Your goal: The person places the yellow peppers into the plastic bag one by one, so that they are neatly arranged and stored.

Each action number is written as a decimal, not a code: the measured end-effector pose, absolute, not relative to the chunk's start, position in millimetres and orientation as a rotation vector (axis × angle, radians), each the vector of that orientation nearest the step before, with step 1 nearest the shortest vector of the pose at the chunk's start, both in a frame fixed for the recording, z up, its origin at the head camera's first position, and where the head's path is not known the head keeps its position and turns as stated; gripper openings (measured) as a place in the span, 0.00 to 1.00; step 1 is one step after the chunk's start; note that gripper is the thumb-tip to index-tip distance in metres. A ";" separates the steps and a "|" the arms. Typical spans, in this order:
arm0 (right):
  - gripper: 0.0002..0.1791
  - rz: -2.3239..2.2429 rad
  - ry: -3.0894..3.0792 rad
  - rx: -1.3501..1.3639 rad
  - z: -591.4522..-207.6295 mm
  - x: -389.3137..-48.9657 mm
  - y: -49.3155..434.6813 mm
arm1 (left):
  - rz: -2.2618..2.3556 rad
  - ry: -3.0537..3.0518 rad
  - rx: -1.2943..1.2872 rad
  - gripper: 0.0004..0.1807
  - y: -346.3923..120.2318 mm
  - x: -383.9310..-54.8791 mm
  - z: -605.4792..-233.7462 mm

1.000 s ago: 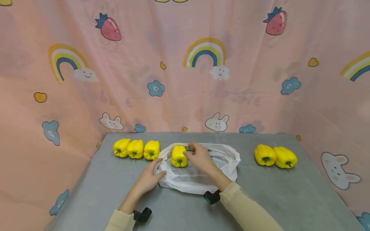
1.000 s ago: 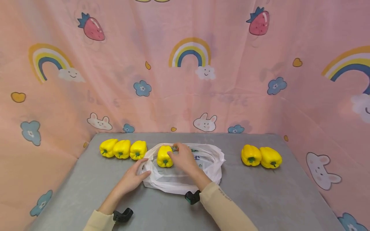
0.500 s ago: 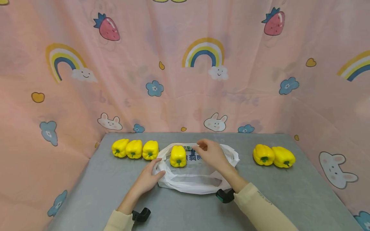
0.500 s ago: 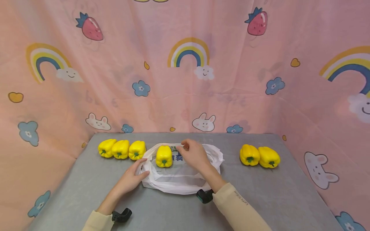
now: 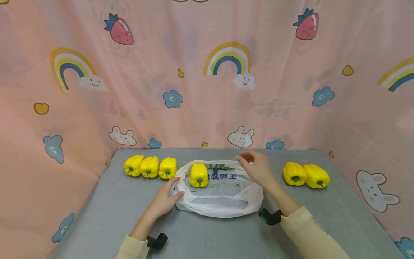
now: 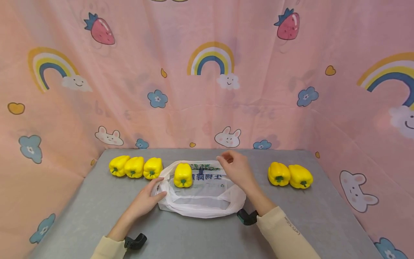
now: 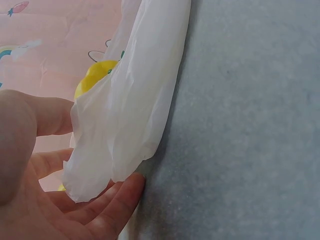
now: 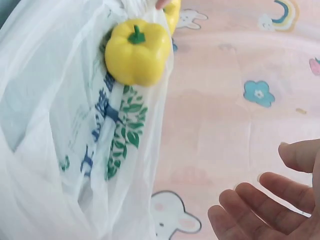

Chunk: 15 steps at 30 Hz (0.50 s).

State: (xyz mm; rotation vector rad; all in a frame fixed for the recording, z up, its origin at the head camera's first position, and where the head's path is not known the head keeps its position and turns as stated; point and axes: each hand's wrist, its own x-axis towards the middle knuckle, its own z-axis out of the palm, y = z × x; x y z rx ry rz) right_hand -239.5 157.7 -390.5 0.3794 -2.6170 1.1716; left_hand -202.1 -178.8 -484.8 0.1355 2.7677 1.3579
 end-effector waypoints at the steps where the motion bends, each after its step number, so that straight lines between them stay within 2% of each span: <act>1: 0.18 1.172 -2.613 0.369 -389.6 -239.4 162.4 | 1.357 2.768 0.135 0.31 -178.9 -202.3 -485.2; 15: 0.22 1.117 -2.594 0.268 -385.0 -234.1 216.2 | 1.366 2.763 0.138 0.31 -180.6 -204.1 -487.6</act>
